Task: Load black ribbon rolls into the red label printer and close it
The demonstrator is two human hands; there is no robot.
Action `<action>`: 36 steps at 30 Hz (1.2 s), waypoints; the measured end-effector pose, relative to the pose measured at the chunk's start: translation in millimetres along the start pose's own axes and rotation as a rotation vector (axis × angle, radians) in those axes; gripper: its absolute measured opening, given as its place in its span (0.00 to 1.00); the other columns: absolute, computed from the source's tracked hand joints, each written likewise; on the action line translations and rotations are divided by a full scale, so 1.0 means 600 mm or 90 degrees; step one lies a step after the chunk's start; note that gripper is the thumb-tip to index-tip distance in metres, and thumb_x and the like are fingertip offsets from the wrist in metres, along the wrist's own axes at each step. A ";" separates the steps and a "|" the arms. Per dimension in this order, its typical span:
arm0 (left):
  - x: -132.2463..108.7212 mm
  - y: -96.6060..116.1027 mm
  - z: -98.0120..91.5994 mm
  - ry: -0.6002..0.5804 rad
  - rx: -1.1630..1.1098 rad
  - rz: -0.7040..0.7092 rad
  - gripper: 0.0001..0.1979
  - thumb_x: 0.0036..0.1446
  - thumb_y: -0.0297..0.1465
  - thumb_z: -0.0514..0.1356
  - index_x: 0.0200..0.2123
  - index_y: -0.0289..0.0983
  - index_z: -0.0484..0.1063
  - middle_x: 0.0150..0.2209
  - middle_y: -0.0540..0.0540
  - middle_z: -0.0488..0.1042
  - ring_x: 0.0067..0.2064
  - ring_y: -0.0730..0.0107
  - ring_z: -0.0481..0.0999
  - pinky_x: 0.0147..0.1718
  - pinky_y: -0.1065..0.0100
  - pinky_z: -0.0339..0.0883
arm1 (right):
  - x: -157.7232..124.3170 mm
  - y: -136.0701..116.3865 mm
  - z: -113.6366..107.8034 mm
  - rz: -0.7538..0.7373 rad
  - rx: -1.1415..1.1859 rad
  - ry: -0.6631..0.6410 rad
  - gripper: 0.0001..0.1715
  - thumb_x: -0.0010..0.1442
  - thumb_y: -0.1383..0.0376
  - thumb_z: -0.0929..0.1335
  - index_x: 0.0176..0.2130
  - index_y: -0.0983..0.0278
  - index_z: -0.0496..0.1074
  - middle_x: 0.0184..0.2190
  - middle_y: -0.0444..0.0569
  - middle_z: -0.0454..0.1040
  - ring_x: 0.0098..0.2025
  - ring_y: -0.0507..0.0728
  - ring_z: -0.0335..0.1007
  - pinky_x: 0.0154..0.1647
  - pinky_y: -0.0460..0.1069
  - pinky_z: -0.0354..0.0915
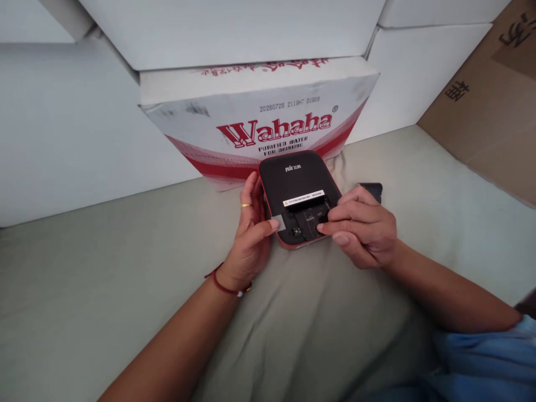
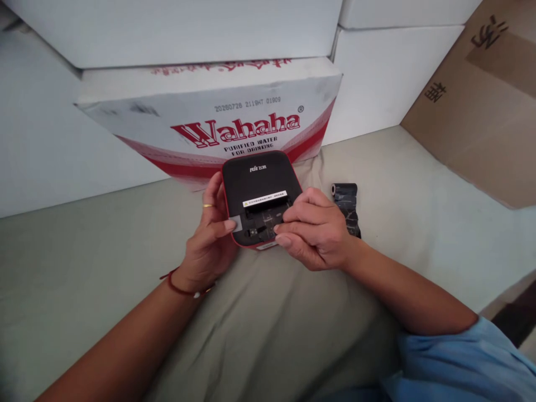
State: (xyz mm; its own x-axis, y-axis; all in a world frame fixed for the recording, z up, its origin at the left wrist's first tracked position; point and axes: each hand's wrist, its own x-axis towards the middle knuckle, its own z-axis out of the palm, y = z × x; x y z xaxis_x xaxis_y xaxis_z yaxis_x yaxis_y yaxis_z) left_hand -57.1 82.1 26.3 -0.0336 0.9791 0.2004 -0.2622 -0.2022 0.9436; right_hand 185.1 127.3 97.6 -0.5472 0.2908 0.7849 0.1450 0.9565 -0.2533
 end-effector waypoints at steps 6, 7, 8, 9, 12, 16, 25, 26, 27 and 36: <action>0.002 -0.005 0.001 -0.019 0.016 0.009 0.50 0.62 0.54 0.73 0.80 0.64 0.54 0.87 0.51 0.53 0.87 0.50 0.56 0.80 0.47 0.67 | 0.007 -0.004 -0.001 0.013 -0.011 -0.011 0.14 0.77 0.63 0.70 0.45 0.54 0.87 0.34 0.46 0.86 0.35 0.58 0.78 0.38 0.58 0.74; 0.003 -0.007 0.002 -0.017 0.010 0.010 0.50 0.62 0.54 0.73 0.80 0.64 0.54 0.87 0.50 0.53 0.87 0.50 0.56 0.80 0.47 0.67 | 0.007 -0.004 -0.001 0.013 -0.011 -0.014 0.13 0.77 0.63 0.70 0.46 0.55 0.88 0.34 0.46 0.86 0.35 0.58 0.79 0.38 0.58 0.75; 0.003 -0.009 0.002 -0.014 0.008 0.011 0.50 0.62 0.54 0.73 0.80 0.64 0.54 0.87 0.50 0.53 0.87 0.50 0.57 0.80 0.48 0.67 | 0.006 -0.004 -0.001 0.014 -0.011 -0.017 0.12 0.76 0.63 0.70 0.48 0.55 0.88 0.35 0.47 0.86 0.35 0.59 0.79 0.39 0.58 0.75; 0.003 -0.012 0.003 -0.010 0.010 0.013 0.50 0.62 0.54 0.74 0.80 0.64 0.54 0.87 0.50 0.52 0.87 0.49 0.58 0.79 0.48 0.68 | 0.006 -0.005 -0.001 0.014 -0.010 -0.019 0.12 0.76 0.63 0.71 0.49 0.54 0.88 0.35 0.47 0.86 0.35 0.59 0.79 0.39 0.58 0.75; 0.004 -0.024 0.004 0.004 0.015 0.034 0.51 0.61 0.56 0.74 0.80 0.63 0.56 0.87 0.48 0.54 0.84 0.47 0.62 0.78 0.47 0.69 | 0.007 -0.009 -0.007 0.012 0.002 -0.024 0.13 0.76 0.62 0.70 0.48 0.53 0.88 0.35 0.46 0.86 0.34 0.59 0.79 0.39 0.58 0.75; 0.006 -0.039 0.008 0.006 -0.017 0.073 0.48 0.62 0.55 0.73 0.79 0.60 0.58 0.84 0.47 0.60 0.83 0.49 0.65 0.80 0.47 0.65 | 0.042 -0.007 -0.029 0.162 0.005 -0.068 0.23 0.82 0.55 0.66 0.41 0.56 0.87 0.36 0.48 0.86 0.34 0.58 0.80 0.37 0.56 0.74; 0.012 -0.056 0.006 0.016 -0.010 0.079 0.48 0.63 0.54 0.72 0.80 0.56 0.56 0.82 0.43 0.64 0.81 0.48 0.67 0.79 0.47 0.63 | 0.169 0.063 0.026 0.316 -0.318 -0.528 0.16 0.71 0.69 0.71 0.48 0.56 0.90 0.44 0.52 0.92 0.42 0.64 0.85 0.40 0.55 0.70; 0.013 -0.057 0.006 0.014 -0.014 0.082 0.48 0.63 0.54 0.72 0.79 0.56 0.57 0.81 0.43 0.64 0.80 0.48 0.67 0.79 0.47 0.64 | 0.172 0.067 0.038 0.312 -0.352 -0.554 0.17 0.70 0.69 0.72 0.50 0.56 0.90 0.45 0.53 0.92 0.42 0.65 0.86 0.39 0.55 0.69; 0.014 -0.058 0.006 0.011 -0.020 0.085 0.48 0.62 0.54 0.72 0.79 0.56 0.57 0.81 0.43 0.65 0.80 0.48 0.68 0.79 0.47 0.64 | 0.173 0.071 0.048 0.302 -0.373 -0.575 0.17 0.68 0.69 0.73 0.52 0.56 0.90 0.45 0.54 0.92 0.41 0.65 0.85 0.37 0.55 0.69; 0.017 -0.060 0.009 0.019 -0.031 0.077 0.47 0.62 0.52 0.72 0.78 0.53 0.57 0.78 0.41 0.68 0.76 0.48 0.72 0.74 0.47 0.70 | 0.157 0.088 0.058 0.278 -0.391 -0.617 0.11 0.63 0.66 0.81 0.47 0.62 0.89 0.45 0.61 0.91 0.39 0.66 0.86 0.33 0.54 0.69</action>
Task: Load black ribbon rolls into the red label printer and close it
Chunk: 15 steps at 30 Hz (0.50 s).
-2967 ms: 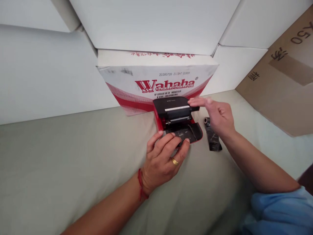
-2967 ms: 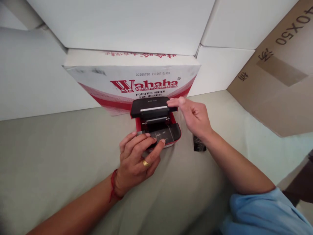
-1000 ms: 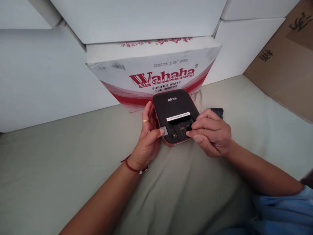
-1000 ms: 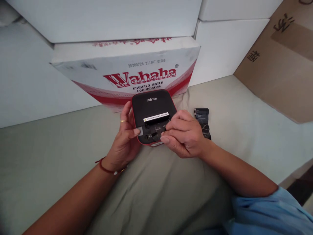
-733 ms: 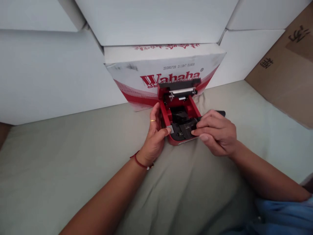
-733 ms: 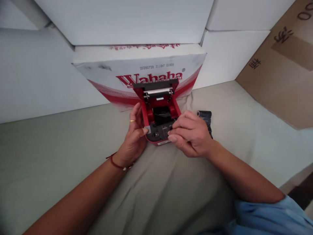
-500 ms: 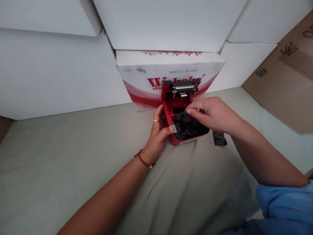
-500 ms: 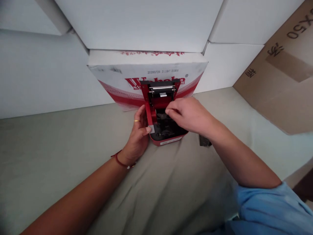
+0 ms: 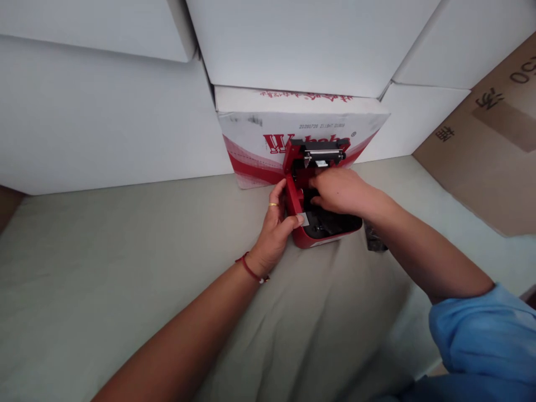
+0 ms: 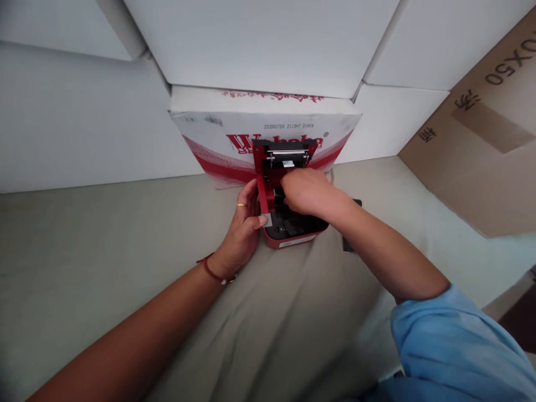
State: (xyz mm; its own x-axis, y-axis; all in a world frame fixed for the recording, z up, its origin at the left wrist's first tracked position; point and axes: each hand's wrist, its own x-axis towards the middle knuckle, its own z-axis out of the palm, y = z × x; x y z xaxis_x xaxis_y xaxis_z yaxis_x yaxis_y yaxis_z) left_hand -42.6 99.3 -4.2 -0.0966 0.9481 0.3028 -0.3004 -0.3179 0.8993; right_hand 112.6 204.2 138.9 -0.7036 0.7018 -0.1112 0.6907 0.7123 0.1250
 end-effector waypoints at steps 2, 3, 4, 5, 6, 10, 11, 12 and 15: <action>0.000 0.001 0.002 -0.002 -0.011 -0.001 0.47 0.62 0.50 0.72 0.78 0.54 0.58 0.77 0.42 0.70 0.74 0.49 0.74 0.72 0.48 0.71 | -0.010 0.005 -0.005 -0.012 0.037 0.002 0.11 0.65 0.65 0.79 0.49 0.61 0.88 0.45 0.59 0.91 0.40 0.65 0.86 0.35 0.54 0.70; -0.001 0.002 0.003 -0.002 -0.015 -0.002 0.46 0.62 0.49 0.72 0.78 0.54 0.58 0.77 0.42 0.70 0.74 0.49 0.74 0.72 0.48 0.71 | -0.017 0.008 -0.010 -0.016 0.068 0.000 0.11 0.67 0.66 0.78 0.50 0.61 0.88 0.45 0.57 0.91 0.40 0.65 0.86 0.36 0.54 0.70; -0.001 0.003 0.003 -0.001 -0.017 -0.003 0.46 0.61 0.48 0.71 0.78 0.54 0.59 0.77 0.43 0.69 0.75 0.48 0.73 0.73 0.47 0.71 | -0.027 0.012 -0.017 -0.016 0.108 -0.001 0.10 0.68 0.65 0.77 0.50 0.61 0.87 0.44 0.56 0.91 0.40 0.64 0.86 0.37 0.54 0.71; -0.001 0.005 0.004 0.001 -0.017 -0.003 0.46 0.62 0.47 0.71 0.78 0.54 0.59 0.78 0.43 0.68 0.76 0.48 0.72 0.74 0.47 0.69 | -0.040 0.017 -0.027 -0.017 0.157 0.002 0.09 0.69 0.64 0.77 0.49 0.60 0.87 0.42 0.53 0.90 0.40 0.63 0.85 0.37 0.54 0.72; -0.001 0.007 0.005 0.002 -0.015 -0.003 0.45 0.62 0.47 0.71 0.78 0.53 0.59 0.79 0.43 0.67 0.77 0.48 0.71 0.75 0.46 0.68 | -0.056 0.023 -0.040 -0.023 0.215 0.008 0.07 0.71 0.62 0.76 0.48 0.60 0.87 0.41 0.51 0.90 0.38 0.62 0.84 0.37 0.54 0.72; -0.001 0.009 0.005 0.002 -0.033 -0.014 0.46 0.61 0.46 0.73 0.78 0.54 0.59 0.80 0.44 0.66 0.78 0.50 0.69 0.77 0.48 0.66 | -0.147 0.055 -0.097 -0.088 0.529 0.038 0.25 0.76 0.41 0.73 0.48 0.57 0.87 0.37 0.46 0.88 0.33 0.57 0.82 0.32 0.52 0.73; 0.000 0.008 0.004 0.004 -0.043 -0.015 0.46 0.60 0.47 0.74 0.77 0.55 0.60 0.80 0.45 0.66 0.78 0.50 0.69 0.77 0.48 0.66 | -0.172 0.064 -0.107 -0.114 0.615 0.037 0.29 0.74 0.36 0.72 0.49 0.56 0.87 0.37 0.46 0.88 0.32 0.55 0.82 0.31 0.52 0.72; 0.001 0.005 0.003 0.006 -0.049 -0.014 0.47 0.59 0.48 0.74 0.77 0.55 0.61 0.80 0.45 0.66 0.78 0.50 0.69 0.77 0.49 0.65 | -0.193 0.071 -0.111 -0.147 0.690 0.018 0.31 0.73 0.34 0.72 0.50 0.55 0.87 0.36 0.46 0.88 0.32 0.54 0.82 0.31 0.51 0.72; 0.003 -0.003 0.000 0.008 -0.038 0.002 0.48 0.58 0.53 0.75 0.77 0.54 0.61 0.80 0.45 0.66 0.78 0.47 0.68 0.77 0.47 0.65 | -0.233 0.073 -0.089 -0.293 0.778 -0.142 0.30 0.74 0.37 0.73 0.52 0.59 0.87 0.37 0.50 0.87 0.33 0.52 0.82 0.33 0.48 0.72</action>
State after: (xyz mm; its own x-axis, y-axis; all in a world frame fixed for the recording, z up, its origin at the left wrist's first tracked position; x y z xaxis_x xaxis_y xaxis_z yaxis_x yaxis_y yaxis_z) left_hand -42.4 101.9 -5.5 -0.1103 0.9470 0.3016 -0.3564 -0.3209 0.8775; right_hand 232.3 136.8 212.8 -0.9514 0.2983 -0.0771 0.1850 0.3529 -0.9172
